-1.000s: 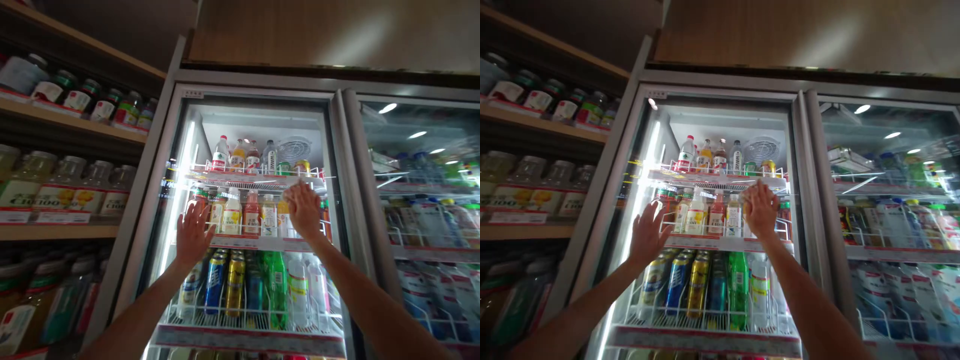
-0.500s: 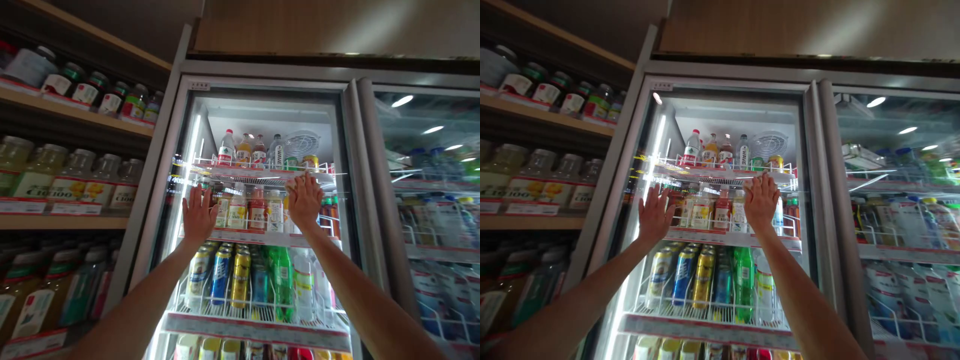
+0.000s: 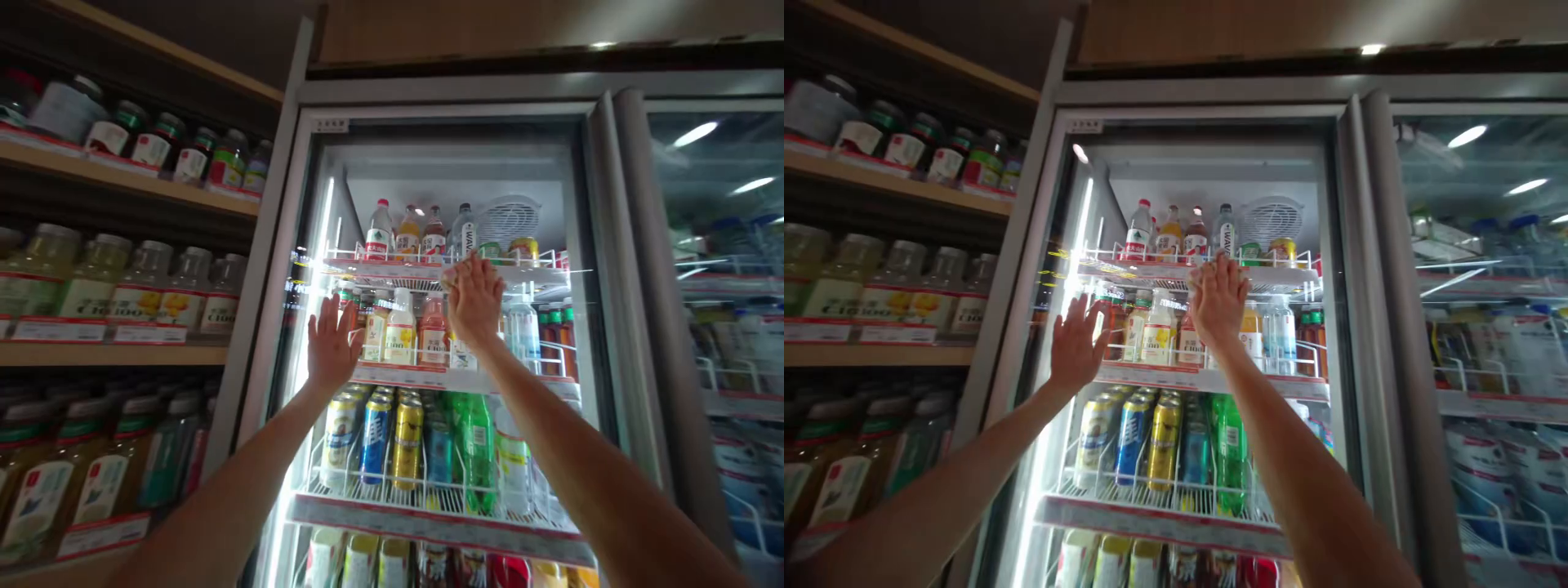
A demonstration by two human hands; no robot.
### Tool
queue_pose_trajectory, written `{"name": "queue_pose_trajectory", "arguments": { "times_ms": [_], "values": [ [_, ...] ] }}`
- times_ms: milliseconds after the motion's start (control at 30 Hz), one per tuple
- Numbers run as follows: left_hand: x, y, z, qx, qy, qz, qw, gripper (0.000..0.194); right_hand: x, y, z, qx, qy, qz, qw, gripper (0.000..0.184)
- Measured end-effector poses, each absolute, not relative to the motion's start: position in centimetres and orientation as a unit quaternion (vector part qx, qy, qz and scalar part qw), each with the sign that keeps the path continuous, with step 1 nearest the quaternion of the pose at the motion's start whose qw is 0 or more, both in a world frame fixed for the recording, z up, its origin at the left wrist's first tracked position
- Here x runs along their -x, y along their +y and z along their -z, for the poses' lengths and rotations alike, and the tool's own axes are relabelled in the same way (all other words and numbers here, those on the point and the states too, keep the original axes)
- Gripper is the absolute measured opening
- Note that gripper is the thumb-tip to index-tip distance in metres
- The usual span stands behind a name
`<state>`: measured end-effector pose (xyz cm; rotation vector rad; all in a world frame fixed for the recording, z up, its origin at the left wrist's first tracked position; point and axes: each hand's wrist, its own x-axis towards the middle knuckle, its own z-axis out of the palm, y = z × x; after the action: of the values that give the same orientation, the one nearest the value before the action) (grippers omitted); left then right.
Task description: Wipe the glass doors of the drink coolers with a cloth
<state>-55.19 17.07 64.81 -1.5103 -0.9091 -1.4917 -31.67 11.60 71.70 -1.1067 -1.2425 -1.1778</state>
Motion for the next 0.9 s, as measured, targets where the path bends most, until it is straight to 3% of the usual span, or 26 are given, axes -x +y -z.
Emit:
{"name": "queue_pose_trajectory", "arguments": {
  "times_ms": [200, 267, 400, 467, 667, 833, 900],
  "values": [
    [57.4, 16.8, -63.3, 0.611, -0.379, 0.566, 0.404, 0.055, 37.0, 11.9, -67.3, 0.312, -0.708, 0.559, 0.297, 0.044],
    [59.0, 16.8, -62.4, 0.610, -0.397, 0.557, 0.401, 0.055, 36.7, 12.0, -68.4, 0.319, -0.702, 0.554, 0.313, 0.044],
    [61.9, 17.0, -60.8, 0.599, -0.426, 0.543, 0.406, 0.054, 37.3, 12.9, -71.9, 0.402, -0.603, 0.505, 0.469, 0.045],
    [63.0, 17.1, -60.2, 0.598, -0.428, 0.535, 0.415, 0.054, 39.5, 13.5, -71.3, 0.381, -0.625, 0.505, 0.457, 0.045],
    [65.8, 17.1, -59.1, 0.574, -0.440, 0.553, 0.414, 0.054, 45.5, 13.8, -67.2, 0.235, -0.763, 0.538, 0.271, 0.043],
    [68.3, 16.5, -58.6, 0.565, -0.455, 0.544, 0.422, 0.051, 47.2, 14.3, -72.5, 0.341, -0.694, 0.495, 0.396, 0.042],
    [69.2, 16.3, -58.1, 0.563, -0.460, 0.534, 0.433, 0.050, 48.8, 14.7, -72.1, 0.333, -0.699, 0.493, 0.398, 0.042]
  ]
}}
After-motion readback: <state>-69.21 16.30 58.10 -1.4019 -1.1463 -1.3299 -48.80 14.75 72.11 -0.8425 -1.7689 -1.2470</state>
